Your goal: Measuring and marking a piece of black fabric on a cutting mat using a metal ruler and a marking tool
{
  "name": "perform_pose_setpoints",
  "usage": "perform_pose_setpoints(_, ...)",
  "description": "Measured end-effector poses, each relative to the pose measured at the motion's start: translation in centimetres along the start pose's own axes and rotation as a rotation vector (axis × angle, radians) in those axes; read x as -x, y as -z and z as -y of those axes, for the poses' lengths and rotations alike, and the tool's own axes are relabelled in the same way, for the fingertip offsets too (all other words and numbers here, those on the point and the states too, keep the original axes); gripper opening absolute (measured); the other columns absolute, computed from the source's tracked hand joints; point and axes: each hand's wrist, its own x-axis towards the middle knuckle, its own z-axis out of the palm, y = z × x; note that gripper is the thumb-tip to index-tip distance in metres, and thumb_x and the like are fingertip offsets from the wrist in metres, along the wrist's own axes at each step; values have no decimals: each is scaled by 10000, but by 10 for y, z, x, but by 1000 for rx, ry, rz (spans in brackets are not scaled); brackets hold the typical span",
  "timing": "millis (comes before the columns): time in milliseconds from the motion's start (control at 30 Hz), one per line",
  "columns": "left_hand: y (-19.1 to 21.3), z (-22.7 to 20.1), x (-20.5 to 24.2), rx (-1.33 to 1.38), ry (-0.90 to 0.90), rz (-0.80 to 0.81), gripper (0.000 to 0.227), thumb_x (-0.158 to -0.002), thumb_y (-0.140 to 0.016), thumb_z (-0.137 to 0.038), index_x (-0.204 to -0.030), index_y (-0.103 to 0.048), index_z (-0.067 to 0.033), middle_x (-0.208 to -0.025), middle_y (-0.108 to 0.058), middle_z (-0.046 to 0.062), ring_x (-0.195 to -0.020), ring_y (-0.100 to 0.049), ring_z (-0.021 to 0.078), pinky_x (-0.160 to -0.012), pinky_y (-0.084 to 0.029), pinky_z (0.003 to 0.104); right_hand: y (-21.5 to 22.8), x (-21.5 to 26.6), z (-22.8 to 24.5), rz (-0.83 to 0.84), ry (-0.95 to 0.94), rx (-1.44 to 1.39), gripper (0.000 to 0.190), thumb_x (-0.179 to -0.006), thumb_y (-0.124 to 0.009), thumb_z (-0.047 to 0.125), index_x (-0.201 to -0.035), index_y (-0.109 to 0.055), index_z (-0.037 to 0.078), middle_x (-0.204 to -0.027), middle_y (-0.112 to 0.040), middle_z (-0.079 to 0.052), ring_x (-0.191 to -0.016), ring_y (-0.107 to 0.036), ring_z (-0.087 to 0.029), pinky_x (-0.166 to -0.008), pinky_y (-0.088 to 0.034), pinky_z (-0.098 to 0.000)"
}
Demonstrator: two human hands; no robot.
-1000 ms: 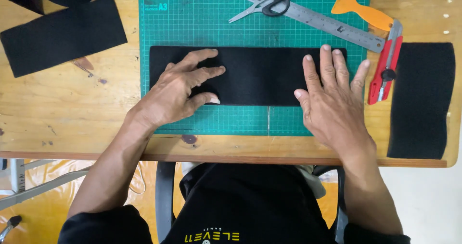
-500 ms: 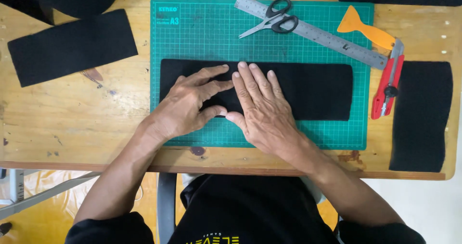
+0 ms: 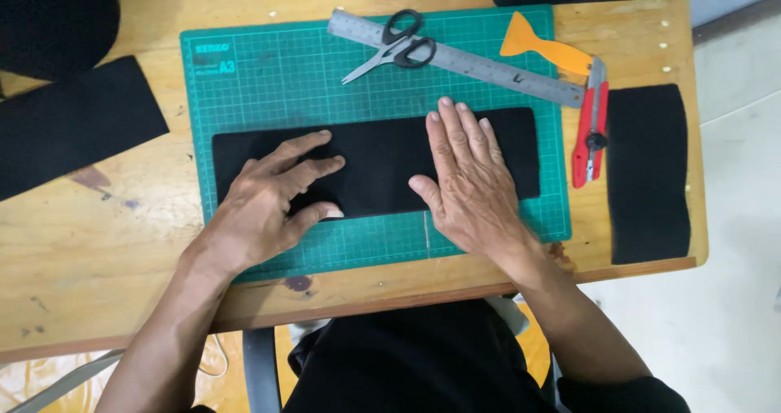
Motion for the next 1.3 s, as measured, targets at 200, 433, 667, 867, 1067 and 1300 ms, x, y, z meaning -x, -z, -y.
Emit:
perform_pose_setpoints(200, -1, 0, -1, -10, 71, 27, 589, -848, -765, -396, -1403, -634, -249, -1609, -480, 7, -1450, -483, 236, -960, -376, 723, 9, 9, -31, 47, -85, -18, 745, -1105, -321, 521, -1639, -206, 14, -1715, -182, -204, -1593, -215, -396, -1298, -199, -529)
perform_pose_setpoints(433, -3, -1, -1, -39, 48, 4, 581, -833, -778, -385, -1381, -652, -238, -1595, -504, 19, -1409, -532, 241, -933, -425, 591, 8, 9, -36, 31, -68, -31, 776, -1095, -305, 553, -1632, -216, 0, -1712, -176, -211, -1603, -188, -361, -1317, -170, -513)
perform_pose_setpoints(667, -2, -3, -4, -32, 51, -11, 570, -837, -762, -404, -1371, -663, -231, -1578, -531, 30, -1400, -548, 237, -933, -442, 497, 9, 9, -41, 50, -52, -19, 784, -1093, -350, 562, -1639, -198, 20, -1716, -177, -200, -1603, -201, -370, -1318, -176, -522)
perform_pose_setpoints(867, 1, -4, -1, -10, 69, -7, 545, -853, -777, -378, -1363, -659, -225, -1583, -516, 39, -1198, -639, 239, -952, -435, 582, 13, 7, -36, 28, -13, -30, 758, -1101, -377, 525, -1625, -250, -6, -1699, -229, -229, -1578, -267, -411, -1293, -221, -540)
perform_pose_setpoints(1067, 2, 5, 1, 22, -55, -59, 560, -870, -810, -320, -1373, -641, -141, -1569, -519, 78, -1077, -654, 224, -962, -475, 431, 11, 7, -36, 66, -29, -44, 770, -1091, -379, 507, -1632, -227, -19, -1707, -194, -227, -1581, -208, -421, -1282, -191, -566)
perform_pose_setpoints(1300, 9, 5, -3, -8, -135, 40, 528, -937, -733, -220, -1414, -571, -60, -1578, -455, 152, -1353, -561, 341, -909, -526, 524, 9, 8, -36, 49, -14, -29, 770, -1102, -307, 522, -1637, -209, -23, -1705, -202, -245, -1582, -203, -430, -1284, -190, -574)
